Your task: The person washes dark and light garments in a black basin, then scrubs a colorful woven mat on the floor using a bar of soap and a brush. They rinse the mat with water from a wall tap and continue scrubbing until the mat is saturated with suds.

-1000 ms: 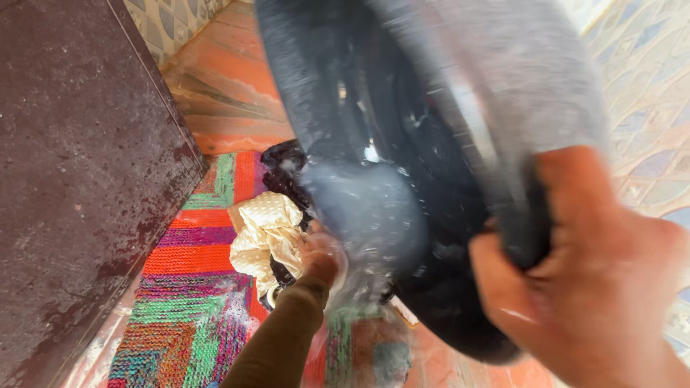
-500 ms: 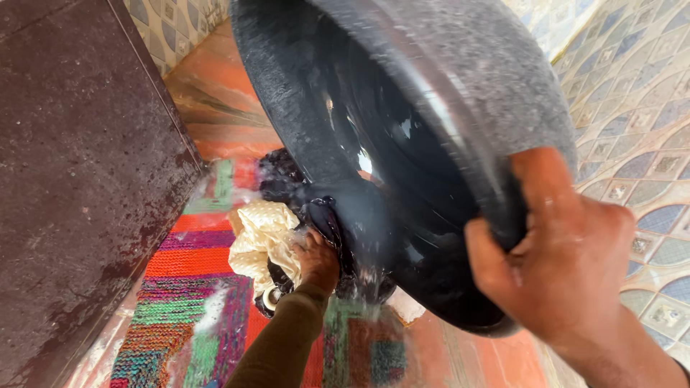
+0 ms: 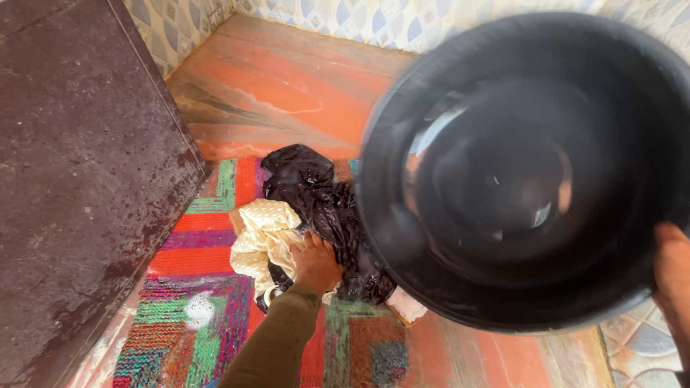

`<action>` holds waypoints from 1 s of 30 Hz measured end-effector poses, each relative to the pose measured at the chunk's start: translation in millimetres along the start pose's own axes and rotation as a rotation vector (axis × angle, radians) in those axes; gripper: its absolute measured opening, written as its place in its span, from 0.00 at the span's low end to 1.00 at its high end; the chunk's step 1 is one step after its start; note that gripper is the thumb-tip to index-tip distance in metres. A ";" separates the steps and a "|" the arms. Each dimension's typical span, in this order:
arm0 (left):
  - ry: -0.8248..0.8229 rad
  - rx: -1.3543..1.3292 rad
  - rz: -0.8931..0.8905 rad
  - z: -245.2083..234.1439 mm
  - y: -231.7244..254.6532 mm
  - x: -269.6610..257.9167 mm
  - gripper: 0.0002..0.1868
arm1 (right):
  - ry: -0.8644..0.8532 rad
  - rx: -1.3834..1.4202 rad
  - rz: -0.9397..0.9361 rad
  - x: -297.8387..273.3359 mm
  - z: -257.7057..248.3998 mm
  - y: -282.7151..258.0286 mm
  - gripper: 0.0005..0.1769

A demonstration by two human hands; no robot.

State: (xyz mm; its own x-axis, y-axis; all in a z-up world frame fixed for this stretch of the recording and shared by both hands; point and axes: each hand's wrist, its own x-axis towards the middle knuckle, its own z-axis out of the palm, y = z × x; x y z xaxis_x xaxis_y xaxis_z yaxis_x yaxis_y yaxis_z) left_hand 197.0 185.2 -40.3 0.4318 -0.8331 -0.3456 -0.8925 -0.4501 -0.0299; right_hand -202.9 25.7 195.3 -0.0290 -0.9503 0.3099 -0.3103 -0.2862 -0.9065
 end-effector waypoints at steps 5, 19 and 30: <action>-0.280 -0.098 0.044 -48.5 -4.9 -23.6 0.64 | 0.047 -0.281 0.280 1.8 -45.2 92.1 0.14; 0.823 -1.348 -0.001 -23.7 -15.5 -20.9 0.14 | 0.071 -0.749 0.552 -21.6 -88.9 197.6 0.17; 0.872 -1.937 0.708 -220.3 16.2 -124.8 0.15 | -0.759 0.219 -0.265 -72.9 91.0 -19.4 0.55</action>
